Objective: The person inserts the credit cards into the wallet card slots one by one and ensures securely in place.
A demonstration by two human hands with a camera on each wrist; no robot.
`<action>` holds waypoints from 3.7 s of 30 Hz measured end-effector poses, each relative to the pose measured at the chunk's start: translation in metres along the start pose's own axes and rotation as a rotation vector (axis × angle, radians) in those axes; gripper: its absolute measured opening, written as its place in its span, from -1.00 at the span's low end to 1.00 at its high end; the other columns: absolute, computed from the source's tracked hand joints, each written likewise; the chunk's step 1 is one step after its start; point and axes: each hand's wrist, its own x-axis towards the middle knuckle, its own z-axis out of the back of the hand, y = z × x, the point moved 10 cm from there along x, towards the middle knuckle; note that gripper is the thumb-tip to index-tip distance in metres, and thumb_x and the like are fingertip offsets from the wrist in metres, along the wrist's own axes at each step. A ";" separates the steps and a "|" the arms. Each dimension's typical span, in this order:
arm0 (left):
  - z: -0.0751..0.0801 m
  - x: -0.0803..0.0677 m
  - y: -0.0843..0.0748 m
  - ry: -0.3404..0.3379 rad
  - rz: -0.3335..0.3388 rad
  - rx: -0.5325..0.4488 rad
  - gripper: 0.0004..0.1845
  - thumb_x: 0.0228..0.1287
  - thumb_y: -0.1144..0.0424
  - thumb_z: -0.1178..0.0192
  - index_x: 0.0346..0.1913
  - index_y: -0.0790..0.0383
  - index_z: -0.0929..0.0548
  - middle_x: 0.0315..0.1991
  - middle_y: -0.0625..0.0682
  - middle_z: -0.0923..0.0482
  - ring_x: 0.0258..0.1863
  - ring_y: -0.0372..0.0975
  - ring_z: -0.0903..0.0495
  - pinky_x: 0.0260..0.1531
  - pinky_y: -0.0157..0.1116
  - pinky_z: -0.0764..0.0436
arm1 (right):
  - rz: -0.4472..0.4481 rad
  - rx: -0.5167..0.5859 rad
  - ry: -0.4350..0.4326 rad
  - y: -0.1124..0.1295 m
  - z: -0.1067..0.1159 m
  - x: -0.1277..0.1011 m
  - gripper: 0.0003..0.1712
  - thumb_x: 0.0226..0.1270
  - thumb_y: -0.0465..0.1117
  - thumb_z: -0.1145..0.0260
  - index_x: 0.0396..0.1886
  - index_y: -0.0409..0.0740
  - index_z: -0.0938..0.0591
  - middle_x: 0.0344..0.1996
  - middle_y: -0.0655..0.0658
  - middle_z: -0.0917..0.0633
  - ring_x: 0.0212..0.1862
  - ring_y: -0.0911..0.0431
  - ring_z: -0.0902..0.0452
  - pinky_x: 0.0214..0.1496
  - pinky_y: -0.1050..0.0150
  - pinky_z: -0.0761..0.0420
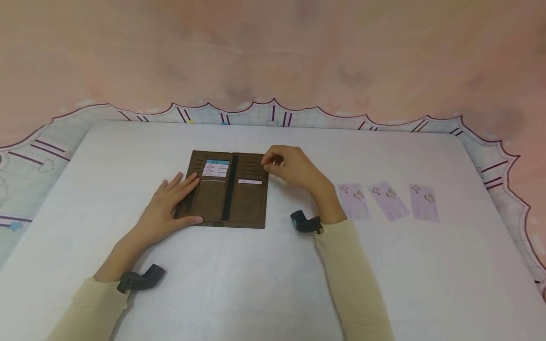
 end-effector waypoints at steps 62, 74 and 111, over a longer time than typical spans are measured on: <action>0.000 0.000 0.001 -0.014 -0.013 0.001 -0.01 -0.01 -0.06 -0.44 0.45 0.22 -0.23 0.46 0.12 -0.10 0.47 0.04 0.12 0.40 0.07 0.26 | -0.268 -0.204 0.060 -0.093 0.035 -0.111 -0.07 0.05 0.01 -0.52 0.41 -0.02 -0.32 0.21 -0.26 -0.25 0.24 -0.14 -0.18 0.30 -0.19 -0.25; -0.001 0.000 0.000 -0.012 -0.013 0.004 -0.01 -0.02 -0.07 -0.44 0.44 0.23 -0.23 0.46 0.13 -0.10 0.47 0.04 0.12 0.40 0.06 0.26 | -0.229 -0.178 -0.018 -0.085 0.038 -0.111 -0.11 -0.03 -0.08 -0.58 0.33 -0.04 -0.39 0.06 -0.23 -0.20 0.09 -0.11 -0.21 0.12 -0.02 -0.40; -0.004 0.000 0.002 0.004 0.006 0.008 -0.02 0.01 -0.12 -0.41 0.45 0.21 -0.23 0.47 0.10 -0.08 0.48 0.02 0.14 0.40 0.03 0.28 | -0.121 -0.074 -0.087 -0.068 0.045 -0.109 -0.24 0.28 -0.36 -0.32 0.41 0.11 -0.29 0.05 -0.15 -0.55 -0.12 0.01 -0.49 -0.15 0.27 -0.52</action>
